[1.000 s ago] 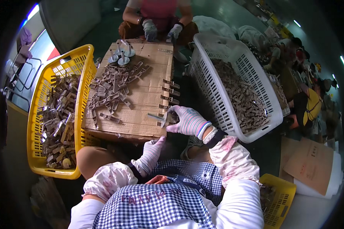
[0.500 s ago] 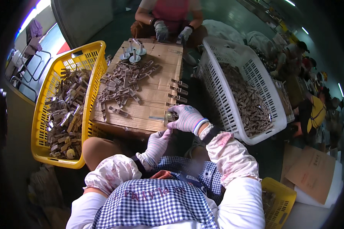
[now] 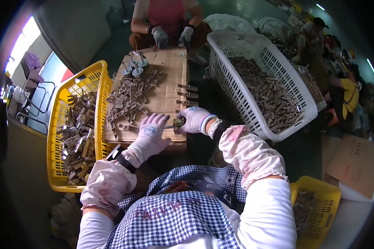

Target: The recorder puts on protective gloves and then begins assembling small metal clips or hardware components at a workstation.

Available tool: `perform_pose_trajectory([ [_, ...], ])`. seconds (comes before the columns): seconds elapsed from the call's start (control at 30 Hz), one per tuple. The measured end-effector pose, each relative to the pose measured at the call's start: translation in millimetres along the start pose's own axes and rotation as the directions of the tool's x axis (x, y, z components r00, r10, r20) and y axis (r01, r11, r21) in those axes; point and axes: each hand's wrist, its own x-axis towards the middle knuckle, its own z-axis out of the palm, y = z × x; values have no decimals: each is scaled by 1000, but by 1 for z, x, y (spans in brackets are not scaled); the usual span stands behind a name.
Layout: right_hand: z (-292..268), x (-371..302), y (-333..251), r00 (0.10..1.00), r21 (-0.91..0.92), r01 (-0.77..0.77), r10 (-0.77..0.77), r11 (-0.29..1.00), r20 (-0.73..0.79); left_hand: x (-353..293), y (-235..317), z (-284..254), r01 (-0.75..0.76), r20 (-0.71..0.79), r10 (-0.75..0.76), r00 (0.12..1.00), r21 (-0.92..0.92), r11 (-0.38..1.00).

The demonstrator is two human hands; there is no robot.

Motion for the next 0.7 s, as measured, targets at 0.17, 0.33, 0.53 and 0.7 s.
perform_pose_trajectory([
  [0.17, 4, 0, 3, 1000, -2, -23, 23, 1000, -11, 26, 19, 17, 63, 96, -61, 994, -21, 998],
  [0.33, -6, 8, 24, 996, 94, -24, 16, 995, 84, 42, 2, 28, -25, 167, 38, 985, -76, 997],
  [0.53, 1, 17, 58, 907, 554, 380, -180, 741, -380, 60, -10, 38, -64, 90, 78, 993, -154, 986],
  [0.7, 33, -6, 14, 846, -454, 20, -257, 891, -467, 96, -17, 23, 123, 382, -50, 923, -170, 978],
])
